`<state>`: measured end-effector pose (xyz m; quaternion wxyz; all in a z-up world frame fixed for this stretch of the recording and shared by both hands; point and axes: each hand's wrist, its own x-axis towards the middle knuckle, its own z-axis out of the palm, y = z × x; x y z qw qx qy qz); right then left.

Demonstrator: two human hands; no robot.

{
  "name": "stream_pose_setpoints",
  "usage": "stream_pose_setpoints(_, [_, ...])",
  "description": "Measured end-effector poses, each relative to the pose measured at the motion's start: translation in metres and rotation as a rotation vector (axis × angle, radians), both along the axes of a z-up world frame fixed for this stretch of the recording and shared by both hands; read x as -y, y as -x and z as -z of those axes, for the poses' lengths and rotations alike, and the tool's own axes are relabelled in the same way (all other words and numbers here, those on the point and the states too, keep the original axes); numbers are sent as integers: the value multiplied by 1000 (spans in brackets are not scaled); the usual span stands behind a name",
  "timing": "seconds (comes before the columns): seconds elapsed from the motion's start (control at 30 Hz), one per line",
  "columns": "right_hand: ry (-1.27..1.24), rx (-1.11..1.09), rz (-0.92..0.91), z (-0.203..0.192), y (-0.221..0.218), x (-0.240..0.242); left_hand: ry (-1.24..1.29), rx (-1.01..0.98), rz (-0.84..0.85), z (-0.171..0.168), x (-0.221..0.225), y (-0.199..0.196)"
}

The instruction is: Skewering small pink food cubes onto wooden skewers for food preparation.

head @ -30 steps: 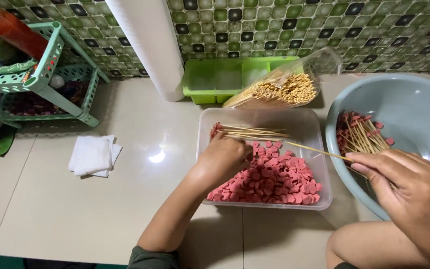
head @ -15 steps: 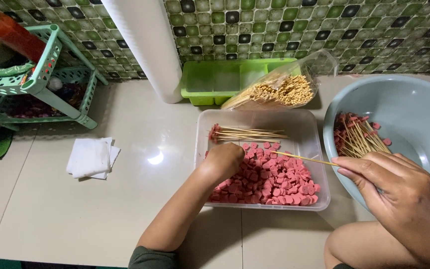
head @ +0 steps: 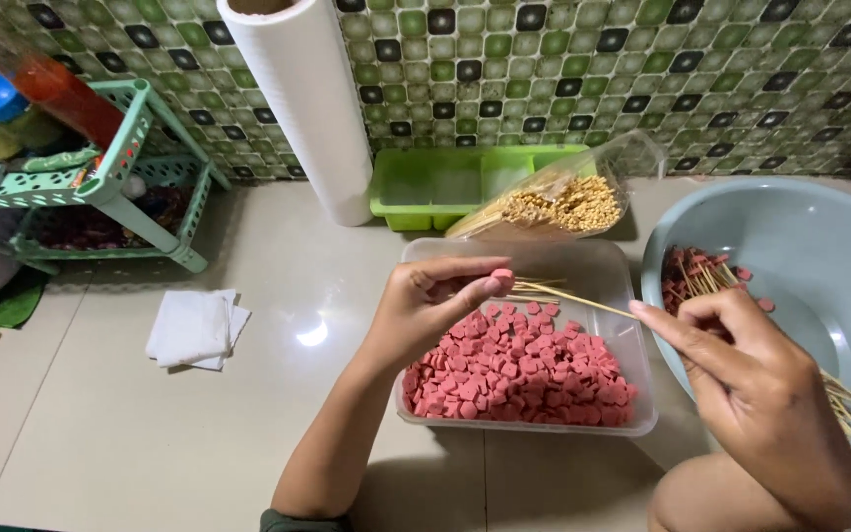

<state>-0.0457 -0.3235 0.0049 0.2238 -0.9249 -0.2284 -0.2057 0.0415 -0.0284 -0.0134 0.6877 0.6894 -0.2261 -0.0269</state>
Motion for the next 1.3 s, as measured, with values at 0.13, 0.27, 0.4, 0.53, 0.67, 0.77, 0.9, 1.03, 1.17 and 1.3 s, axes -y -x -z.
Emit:
stream_pose_setpoints(0.13, [57,43,-32,3,-3,-3,163,-65,50,3,-1,5])
stream_pose_setpoints(0.27, [55,69,-60,4,-5,-5,190,-64,64,2,-3,8])
stream_pose_setpoints(0.4, [54,78,-73,6,-7,-6,170,-25,65,4,-3,9])
stream_pose_setpoints(0.53, [54,106,-86,7,-10,-6,151,43,26,4,-3,11])
stream_pose_setpoints(0.67, [53,109,-75,8,-8,-8,90,298,-45,7,0,15])
stream_pose_setpoints(0.77, [35,60,-72,7,-6,-10,-124,645,-242,8,3,20])
stream_pose_setpoints(0.9, [19,34,-100,7,-5,-8,-146,683,-269,4,1,23])
stream_pose_setpoints(1.03, [6,6,-128,10,-5,-6,-126,669,-173,9,-2,21])
stream_pose_setpoints(1.17, [5,1,-133,7,-3,-9,-110,689,-171,7,-3,23])
stream_pose_setpoints(1.3, [12,-16,-143,6,-4,-13,-142,696,-154,3,-5,25])
